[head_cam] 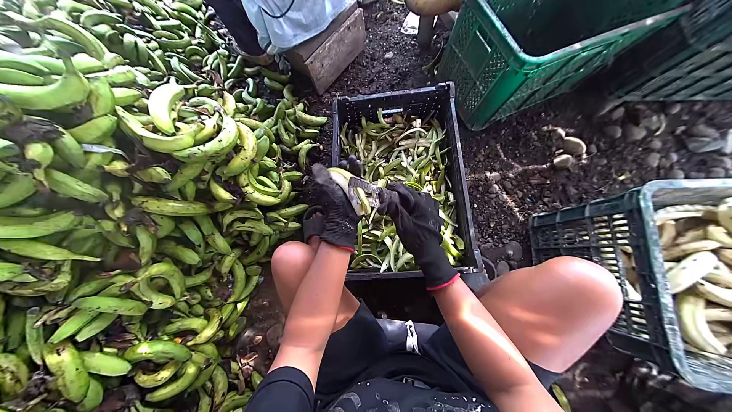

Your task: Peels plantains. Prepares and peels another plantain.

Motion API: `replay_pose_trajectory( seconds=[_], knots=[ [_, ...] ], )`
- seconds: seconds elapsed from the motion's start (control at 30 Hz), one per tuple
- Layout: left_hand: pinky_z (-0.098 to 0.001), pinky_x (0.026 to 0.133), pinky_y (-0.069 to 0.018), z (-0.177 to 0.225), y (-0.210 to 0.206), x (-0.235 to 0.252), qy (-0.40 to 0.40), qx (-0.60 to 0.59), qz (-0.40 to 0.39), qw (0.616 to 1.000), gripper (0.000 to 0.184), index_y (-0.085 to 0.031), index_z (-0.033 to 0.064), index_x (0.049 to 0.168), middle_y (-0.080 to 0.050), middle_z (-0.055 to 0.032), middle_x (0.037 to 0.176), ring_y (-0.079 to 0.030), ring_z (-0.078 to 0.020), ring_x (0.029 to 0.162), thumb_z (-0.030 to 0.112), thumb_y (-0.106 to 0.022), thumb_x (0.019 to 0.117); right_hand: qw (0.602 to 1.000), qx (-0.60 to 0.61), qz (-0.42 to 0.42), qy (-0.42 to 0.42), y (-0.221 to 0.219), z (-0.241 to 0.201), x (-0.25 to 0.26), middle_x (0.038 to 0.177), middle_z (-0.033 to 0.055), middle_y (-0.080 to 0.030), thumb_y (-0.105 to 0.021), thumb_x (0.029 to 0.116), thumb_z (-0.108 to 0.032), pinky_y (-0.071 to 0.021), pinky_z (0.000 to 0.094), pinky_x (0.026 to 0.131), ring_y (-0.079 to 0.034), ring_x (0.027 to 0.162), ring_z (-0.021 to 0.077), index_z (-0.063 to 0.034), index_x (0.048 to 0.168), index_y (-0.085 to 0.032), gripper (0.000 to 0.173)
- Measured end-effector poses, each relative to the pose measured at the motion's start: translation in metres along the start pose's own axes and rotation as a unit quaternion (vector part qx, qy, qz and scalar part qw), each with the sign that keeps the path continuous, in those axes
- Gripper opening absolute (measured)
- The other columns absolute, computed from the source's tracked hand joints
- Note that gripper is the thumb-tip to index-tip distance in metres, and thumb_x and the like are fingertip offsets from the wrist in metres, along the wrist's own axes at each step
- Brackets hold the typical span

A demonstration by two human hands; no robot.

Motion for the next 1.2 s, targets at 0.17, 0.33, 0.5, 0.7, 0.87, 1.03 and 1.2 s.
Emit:
replay_pose_trajectory(
  seconds=[0.17,0.33,0.5,0.7,0.87,1.03,1.2],
  knots=[
    [-0.0275,0.068,-0.0588,0.017,-0.031,0.012,-0.016,-0.052,-0.138,0.989,0.043,-0.053,0.0080,0.118,-0.065,-0.0019,0.086,-0.066,-0.0094,0.075,0.039,-0.023,0.1108,0.999,0.048,-0.021,-0.012,0.017,0.000,0.013,0.119,0.0159,-0.068,-0.047,0.1015,-0.061,-0.0471,0.0674,0.088,-0.062,0.111,0.0390,-0.0309,0.137,-0.064,0.050],
    [-0.0367,0.103,-0.0478,0.019,-0.015,-0.016,-0.051,0.208,-0.149,0.965,0.050,-0.045,0.0166,0.149,-0.058,-0.0034,0.138,-0.057,-0.0091,0.120,0.044,-0.027,0.1117,0.999,-0.043,-0.010,-0.030,0.025,0.001,0.015,0.128,0.0212,-0.063,-0.047,0.0996,-0.064,-0.0455,0.0696,0.086,-0.057,0.119,0.0454,-0.0295,0.142,-0.060,0.057],
    [-0.0376,0.101,-0.0496,0.027,-0.033,-0.011,-0.193,0.391,-0.147,0.888,0.049,-0.052,-0.0070,0.138,-0.065,-0.0229,0.119,-0.064,-0.0218,0.111,0.024,-0.028,0.1090,0.998,0.009,-0.016,-0.057,0.017,0.011,0.029,0.112,0.0104,-0.073,-0.042,0.1026,-0.062,-0.0491,0.0660,0.087,-0.067,0.108,0.0339,-0.0283,0.127,-0.070,0.050],
    [-0.0361,0.067,-0.0585,0.018,-0.026,-0.021,-0.074,0.226,-0.165,0.957,0.062,-0.057,0.0096,0.129,-0.067,-0.0088,0.093,-0.066,-0.0160,0.076,0.054,-0.019,0.1088,0.992,0.067,-0.064,-0.081,0.019,0.020,0.050,0.118,0.0066,-0.073,-0.034,0.1015,-0.068,-0.0479,0.0623,0.099,-0.066,0.116,0.0274,-0.0245,0.127,-0.070,0.062],
    [-0.0276,0.055,-0.0543,0.009,-0.015,0.008,0.178,-0.172,-0.156,0.956,0.049,-0.057,0.0121,0.096,-0.059,-0.0022,0.070,-0.059,-0.0115,0.058,0.048,-0.026,0.1081,0.988,-0.040,0.031,0.143,0.016,0.016,0.003,0.126,0.0251,-0.062,-0.069,0.0917,-0.051,-0.0454,0.0686,0.091,-0.055,0.119,0.0495,-0.0242,0.139,-0.064,0.055],
    [-0.0192,0.048,-0.0509,0.014,-0.011,0.006,0.281,-0.230,-0.109,0.925,0.039,-0.054,0.0089,0.093,-0.058,-0.0031,0.067,-0.059,-0.0090,0.052,0.032,-0.028,0.1092,0.965,-0.054,0.113,0.229,0.020,0.018,-0.009,0.122,0.0211,-0.063,-0.075,0.0854,-0.046,-0.0430,0.0654,0.093,-0.057,0.117,0.0451,-0.0205,0.135,-0.068,0.056],
    [-0.0209,0.050,-0.0525,0.018,-0.009,0.005,0.271,-0.206,-0.084,0.936,0.032,-0.053,0.0098,0.094,-0.058,-0.0033,0.069,-0.060,-0.0097,0.055,0.030,-0.032,0.1086,0.962,-0.068,0.121,0.235,0.022,0.015,-0.006,0.121,0.0199,-0.064,-0.074,0.0860,-0.049,-0.0441,0.0645,0.092,-0.058,0.116,0.0439,-0.0225,0.135,-0.068,0.056]
  ],
)
Point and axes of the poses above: each hand's wrist, its own x-axis towards the middle knuckle, its own y-axis out of the back of the hand, z = x × y, the point moved 3 cm from there along x, towards the middle knuckle
